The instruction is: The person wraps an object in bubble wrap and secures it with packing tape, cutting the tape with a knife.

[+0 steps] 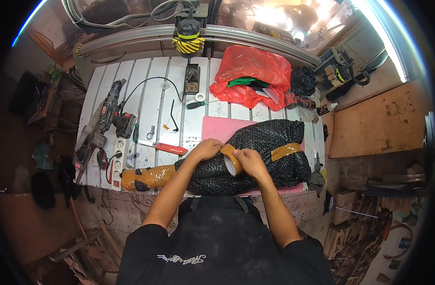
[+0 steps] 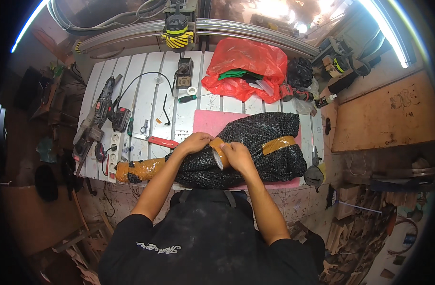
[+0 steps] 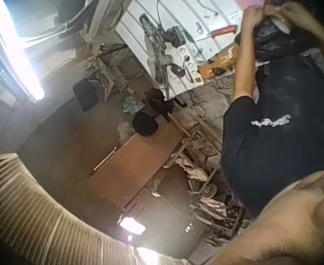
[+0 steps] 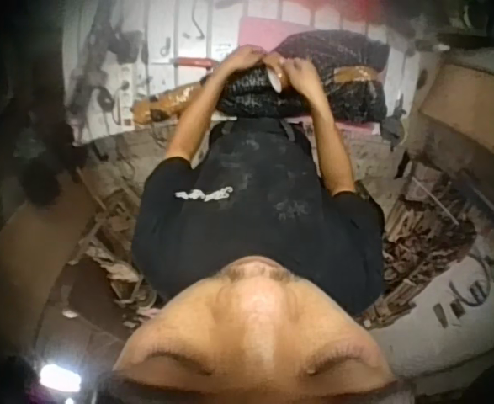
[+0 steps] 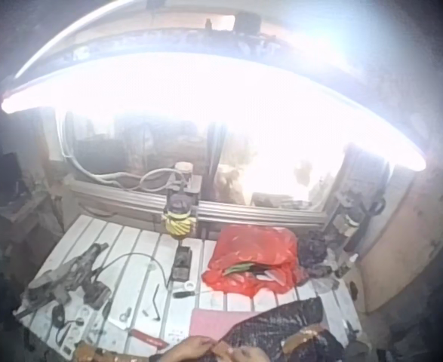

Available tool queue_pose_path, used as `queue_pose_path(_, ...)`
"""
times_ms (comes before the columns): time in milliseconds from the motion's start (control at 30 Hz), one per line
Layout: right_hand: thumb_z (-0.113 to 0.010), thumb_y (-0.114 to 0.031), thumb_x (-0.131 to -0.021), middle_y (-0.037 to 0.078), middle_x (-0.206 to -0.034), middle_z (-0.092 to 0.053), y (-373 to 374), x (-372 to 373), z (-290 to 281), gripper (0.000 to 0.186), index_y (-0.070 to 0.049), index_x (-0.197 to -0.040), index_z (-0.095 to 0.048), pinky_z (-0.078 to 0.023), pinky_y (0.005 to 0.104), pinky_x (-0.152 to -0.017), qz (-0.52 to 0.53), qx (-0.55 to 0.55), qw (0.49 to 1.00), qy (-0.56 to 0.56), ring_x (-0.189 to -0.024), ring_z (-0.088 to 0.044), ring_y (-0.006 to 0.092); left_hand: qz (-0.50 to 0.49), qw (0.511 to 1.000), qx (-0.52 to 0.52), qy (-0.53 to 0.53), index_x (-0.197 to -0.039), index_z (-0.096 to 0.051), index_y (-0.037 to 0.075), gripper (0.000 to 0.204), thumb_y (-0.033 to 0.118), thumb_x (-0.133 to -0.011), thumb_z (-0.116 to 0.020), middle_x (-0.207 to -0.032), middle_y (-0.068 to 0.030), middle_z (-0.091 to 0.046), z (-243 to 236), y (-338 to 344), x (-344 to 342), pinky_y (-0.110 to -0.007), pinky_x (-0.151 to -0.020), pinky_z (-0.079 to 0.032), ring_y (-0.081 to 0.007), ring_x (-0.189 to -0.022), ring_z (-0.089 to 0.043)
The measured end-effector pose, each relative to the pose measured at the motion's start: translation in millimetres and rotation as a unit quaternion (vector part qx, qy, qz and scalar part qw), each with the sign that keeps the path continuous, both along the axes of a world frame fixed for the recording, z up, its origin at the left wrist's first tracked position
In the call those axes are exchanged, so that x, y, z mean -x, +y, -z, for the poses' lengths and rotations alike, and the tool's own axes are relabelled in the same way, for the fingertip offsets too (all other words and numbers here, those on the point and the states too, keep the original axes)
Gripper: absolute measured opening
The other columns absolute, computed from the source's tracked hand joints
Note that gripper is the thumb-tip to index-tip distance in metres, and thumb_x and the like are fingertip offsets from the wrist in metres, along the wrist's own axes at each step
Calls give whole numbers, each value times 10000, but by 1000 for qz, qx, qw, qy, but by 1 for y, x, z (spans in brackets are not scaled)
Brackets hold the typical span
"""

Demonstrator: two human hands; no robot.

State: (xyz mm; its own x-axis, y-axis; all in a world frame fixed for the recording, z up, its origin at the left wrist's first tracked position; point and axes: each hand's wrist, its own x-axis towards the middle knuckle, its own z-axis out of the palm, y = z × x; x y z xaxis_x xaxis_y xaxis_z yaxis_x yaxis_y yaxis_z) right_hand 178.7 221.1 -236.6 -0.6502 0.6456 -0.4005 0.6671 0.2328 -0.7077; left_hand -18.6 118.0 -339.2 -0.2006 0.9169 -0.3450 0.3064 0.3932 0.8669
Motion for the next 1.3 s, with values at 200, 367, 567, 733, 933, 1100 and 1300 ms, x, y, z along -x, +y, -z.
queue_pose_path(200, -629, -370, -991, 155, -732, -677, -2, -3, 11, 450, 53, -849, -689, -491, 378, -643, 37, 47, 997, 57, -657, -612, 198, 20, 996, -63, 55, -1394, -591, 17, 561, 292, -905, -595, -1294, -247, -667, -24, -33, -15, -423, -1020, -512, -418, -1172, -652)
queue_pose_path(367, -617, -324, -1014, 74, -731, -673, 15, 45, 15, 392, 18, -845, -708, -453, 313, -582, 92, 174, 972, 126, -628, -588, 131, -11, 993, 88, 84, -1339, -630, -3, 661, 412, -840, -757, -1233, -240, -703, -36, -16, -12, -415, -987, -523, -369, -1137, -685)
queue_pose_path(567, -666, -324, -953, 110, -707, -679, 40, 95, 12, 387, 28, -799, -717, -472, 359, -564, 109, 145, 980, 84, -594, -613, 172, -33, 990, 137, -20, -1184, -731, 0, 653, 519, -794, -802, -1103, -235, -745, -17, -17, 3, -408, -941, -530, -358, -1063, -710)
queue_pose_path(733, -704, -328, -900, 153, -691, -682, 55, 87, 9, 406, 57, -775, -726, -499, 403, -584, 20, 85, 996, 20, -616, -646, 212, -52, 992, 112, 28, -1238, -728, 82, 593, 489, -812, -799, -1129, -221, -741, -29, -19, -1, -406, -958, -533, -369, -1075, -707)
queue_pose_path(933, -693, -312, -959, 118, -749, -688, 54, 80, 5, 403, 86, -897, -719, -479, 350, -545, 60, 258, 963, 47, -614, -612, 171, -95, 986, 74, 111, -1230, -712, 60, 574, 444, -816, -816, -1100, -219, -741, -29, -26, -22, -468, -910, -548, -397, -1063, -703)
queue_pose_path(1100, -723, -273, -949, 166, -844, -707, 62, 141, 2, 386, 107, -1010, -699, -509, 371, -543, 63, 252, 965, -15, -653, -651, 198, -144, 973, 100, 153, -1235, -695, 33, 640, 461, -784, -849, -993, -244, -744, -49, -28, -30, -495, -850, -555, -414, -972, -719)
queue_pose_path(1300, -718, -198, -897, 128, -804, -727, 102, 190, 39, 204, 3, -863, -722, -553, 399, -534, -5, 192, 963, -189, -623, -677, 238, -150, 965, 113, 182, -1041, -671, -28, 552, 446, -809, -831, -882, -243, -729, -58, -27, -36, -515, -772, -556, -433, -895, -721)
